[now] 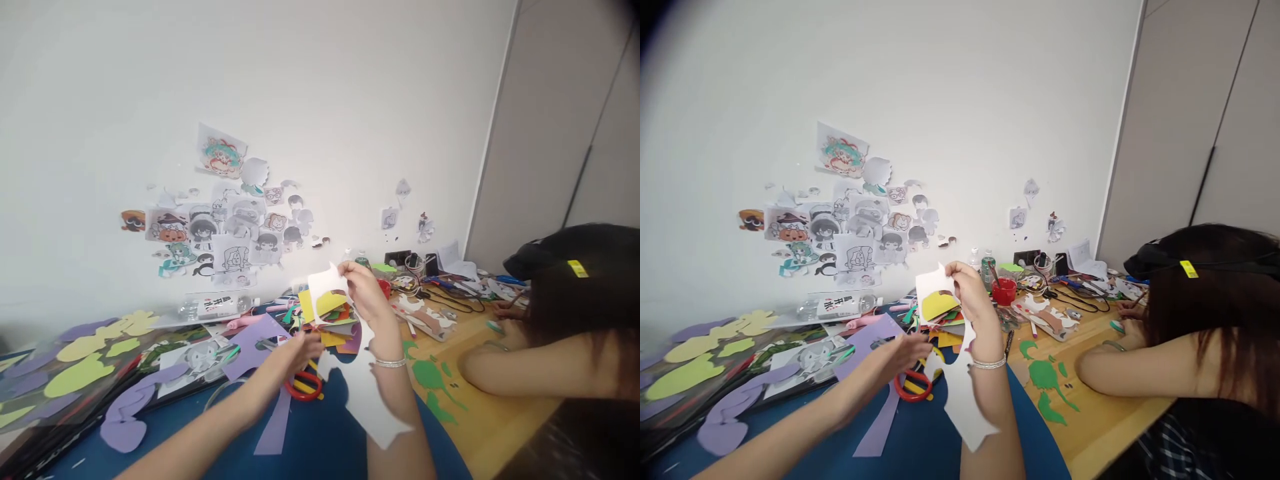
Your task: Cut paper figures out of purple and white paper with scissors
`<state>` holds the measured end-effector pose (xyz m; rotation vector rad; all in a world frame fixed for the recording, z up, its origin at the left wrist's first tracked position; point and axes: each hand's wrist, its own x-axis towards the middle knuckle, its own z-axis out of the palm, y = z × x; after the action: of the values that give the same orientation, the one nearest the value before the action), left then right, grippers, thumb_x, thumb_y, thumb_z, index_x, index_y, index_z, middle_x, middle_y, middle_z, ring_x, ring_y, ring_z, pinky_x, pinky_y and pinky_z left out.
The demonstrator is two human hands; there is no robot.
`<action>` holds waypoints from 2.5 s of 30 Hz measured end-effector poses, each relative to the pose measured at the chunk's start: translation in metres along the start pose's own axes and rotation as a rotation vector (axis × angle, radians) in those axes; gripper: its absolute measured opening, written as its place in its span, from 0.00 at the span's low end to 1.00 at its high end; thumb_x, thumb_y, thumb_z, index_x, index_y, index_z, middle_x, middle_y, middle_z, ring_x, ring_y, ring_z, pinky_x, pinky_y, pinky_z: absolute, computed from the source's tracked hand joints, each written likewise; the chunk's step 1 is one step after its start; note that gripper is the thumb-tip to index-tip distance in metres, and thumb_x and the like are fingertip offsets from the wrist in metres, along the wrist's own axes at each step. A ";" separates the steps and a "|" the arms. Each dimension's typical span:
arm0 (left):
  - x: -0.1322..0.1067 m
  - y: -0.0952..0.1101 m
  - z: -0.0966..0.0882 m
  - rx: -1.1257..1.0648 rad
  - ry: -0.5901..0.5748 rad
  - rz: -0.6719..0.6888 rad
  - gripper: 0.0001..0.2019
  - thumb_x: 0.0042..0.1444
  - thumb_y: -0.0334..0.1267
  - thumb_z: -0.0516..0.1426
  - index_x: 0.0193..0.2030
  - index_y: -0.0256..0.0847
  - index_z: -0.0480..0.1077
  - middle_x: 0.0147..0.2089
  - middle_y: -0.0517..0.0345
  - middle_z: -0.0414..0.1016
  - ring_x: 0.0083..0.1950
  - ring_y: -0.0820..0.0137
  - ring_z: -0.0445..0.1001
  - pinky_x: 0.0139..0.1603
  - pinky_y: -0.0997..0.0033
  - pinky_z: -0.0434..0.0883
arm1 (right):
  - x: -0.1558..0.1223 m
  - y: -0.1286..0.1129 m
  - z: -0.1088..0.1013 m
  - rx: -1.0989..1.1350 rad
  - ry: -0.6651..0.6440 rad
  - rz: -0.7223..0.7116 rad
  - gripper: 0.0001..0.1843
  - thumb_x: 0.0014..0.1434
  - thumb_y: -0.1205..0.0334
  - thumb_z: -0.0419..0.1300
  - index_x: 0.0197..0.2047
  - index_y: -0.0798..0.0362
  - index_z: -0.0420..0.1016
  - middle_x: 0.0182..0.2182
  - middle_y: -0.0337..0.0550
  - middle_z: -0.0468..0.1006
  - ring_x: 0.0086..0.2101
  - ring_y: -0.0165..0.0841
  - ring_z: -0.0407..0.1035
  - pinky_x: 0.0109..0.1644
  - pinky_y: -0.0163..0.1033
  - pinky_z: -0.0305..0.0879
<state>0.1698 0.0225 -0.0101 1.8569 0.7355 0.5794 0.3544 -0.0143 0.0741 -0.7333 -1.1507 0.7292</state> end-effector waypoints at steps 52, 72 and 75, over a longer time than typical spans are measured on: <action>-0.223 -0.113 -0.068 1.232 0.419 0.253 0.21 0.61 0.33 0.40 0.45 0.43 0.74 0.47 0.51 0.76 0.45 0.62 0.76 0.39 0.66 0.75 | -0.176 0.097 0.055 -0.969 -0.569 0.366 0.05 0.57 0.58 0.54 0.38 0.44 0.69 0.46 0.40 0.62 0.54 0.41 0.54 0.53 0.47 0.59; -0.199 -0.115 -0.069 1.104 0.330 -0.014 0.25 0.54 0.53 0.51 0.56 0.44 0.66 0.58 0.46 0.66 0.58 0.50 0.64 0.52 0.49 0.68 | -0.178 0.094 0.054 -0.921 -0.504 0.305 0.05 0.56 0.61 0.58 0.37 0.44 0.70 0.44 0.39 0.65 0.50 0.38 0.58 0.52 0.47 0.60; -0.194 -0.124 -0.074 0.912 0.373 -0.038 0.24 0.52 0.52 0.53 0.56 0.49 0.65 0.55 0.50 0.68 0.56 0.53 0.65 0.50 0.52 0.70 | -0.177 0.093 0.053 -0.871 -0.461 0.323 0.11 0.55 0.63 0.58 0.42 0.43 0.69 0.43 0.38 0.66 0.50 0.37 0.59 0.51 0.45 0.61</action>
<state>-0.0438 -0.0311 -0.1094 2.5791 1.4495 0.6265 0.2488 -0.0995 -0.0823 -1.5600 -1.8277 0.6658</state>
